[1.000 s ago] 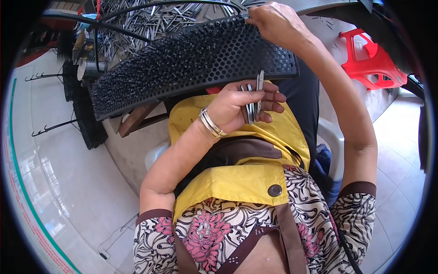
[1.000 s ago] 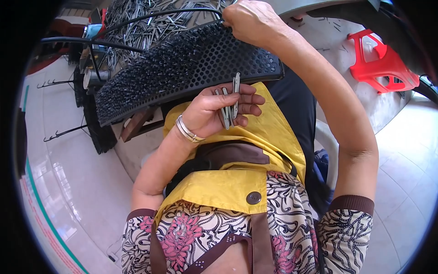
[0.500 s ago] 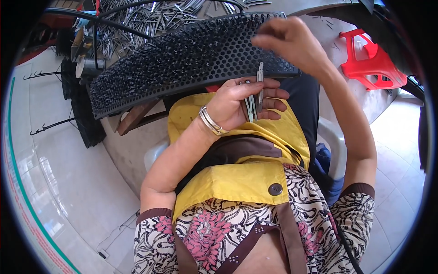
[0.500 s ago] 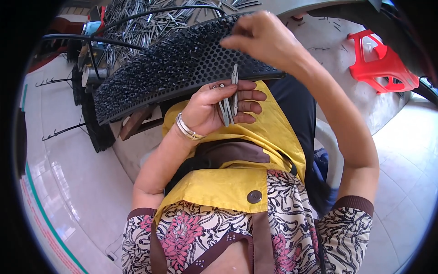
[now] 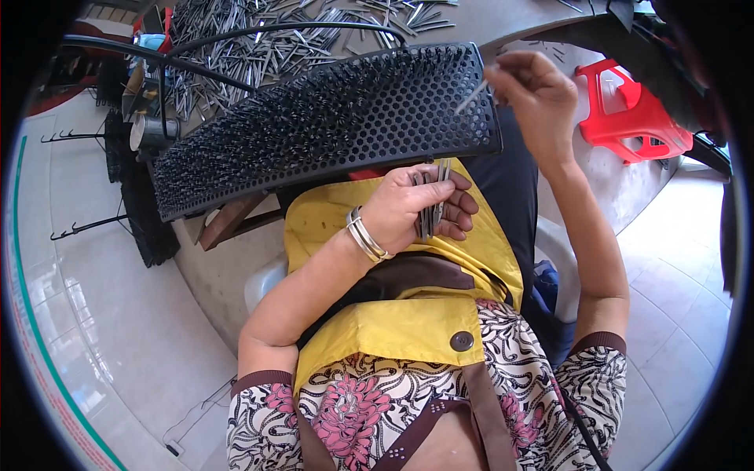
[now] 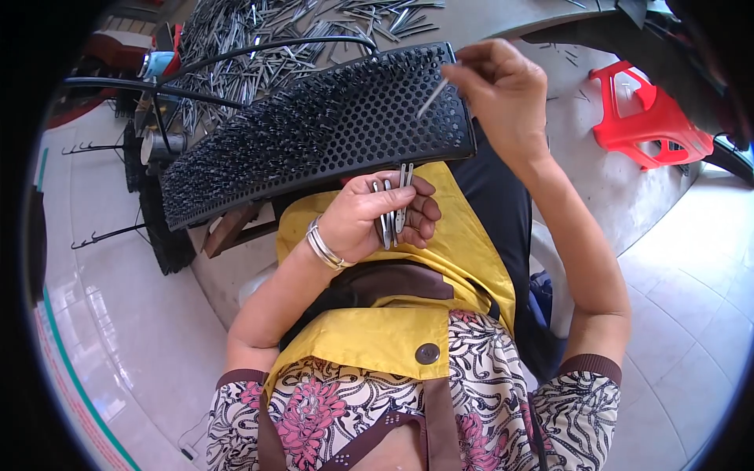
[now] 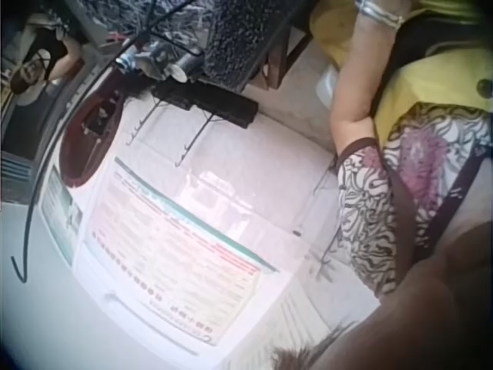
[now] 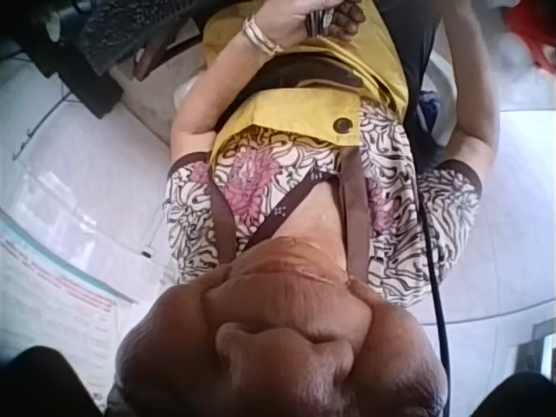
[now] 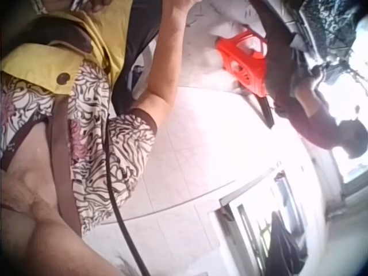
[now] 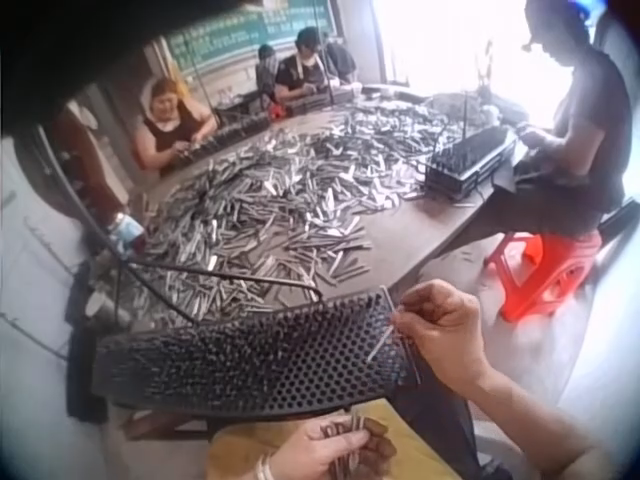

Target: Inserting small metal pins into a grid-style rubber mat by hand.

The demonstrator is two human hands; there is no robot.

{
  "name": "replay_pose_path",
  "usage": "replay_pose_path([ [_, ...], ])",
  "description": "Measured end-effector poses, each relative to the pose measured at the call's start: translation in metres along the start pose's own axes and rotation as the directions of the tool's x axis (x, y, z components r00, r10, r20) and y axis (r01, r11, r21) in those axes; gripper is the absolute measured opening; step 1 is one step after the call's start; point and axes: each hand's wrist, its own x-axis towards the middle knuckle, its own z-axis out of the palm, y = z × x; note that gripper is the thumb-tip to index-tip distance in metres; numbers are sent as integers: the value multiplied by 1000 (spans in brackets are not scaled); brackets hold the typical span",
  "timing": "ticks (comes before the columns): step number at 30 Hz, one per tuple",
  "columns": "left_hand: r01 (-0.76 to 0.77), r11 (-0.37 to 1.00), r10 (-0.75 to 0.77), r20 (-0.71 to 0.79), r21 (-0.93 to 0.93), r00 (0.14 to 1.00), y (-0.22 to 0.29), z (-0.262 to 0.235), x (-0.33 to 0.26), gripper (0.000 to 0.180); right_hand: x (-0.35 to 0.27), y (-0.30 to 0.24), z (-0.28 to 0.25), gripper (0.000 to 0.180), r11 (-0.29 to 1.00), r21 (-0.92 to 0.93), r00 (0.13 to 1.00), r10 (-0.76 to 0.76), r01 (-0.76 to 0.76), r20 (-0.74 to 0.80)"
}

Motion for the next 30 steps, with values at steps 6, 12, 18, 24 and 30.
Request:
replay_pose_path([
  [6,-15,995,7,-74,-103,997,2,4,3,20,29,14,10,9,871,-282,892,-442,402,-94],
  [12,-27,985,15,-72,-171,997,1,5,3,20,45,26,19,11,481,-434,608,-762,762,224],
  [18,-20,988,14,-42,-150,999,1,-1,3,24,37,32,24,12,376,-513,614,-652,772,445],
  [24,-57,980,54,-18,-189,998,8,0,2,21,-15,-11,21,12,923,-268,933,-191,277,304],
  [30,-20,986,34,82,-167,996,10,5,7,22,-29,-19,7,8,979,-37,862,193,-200,469],
])
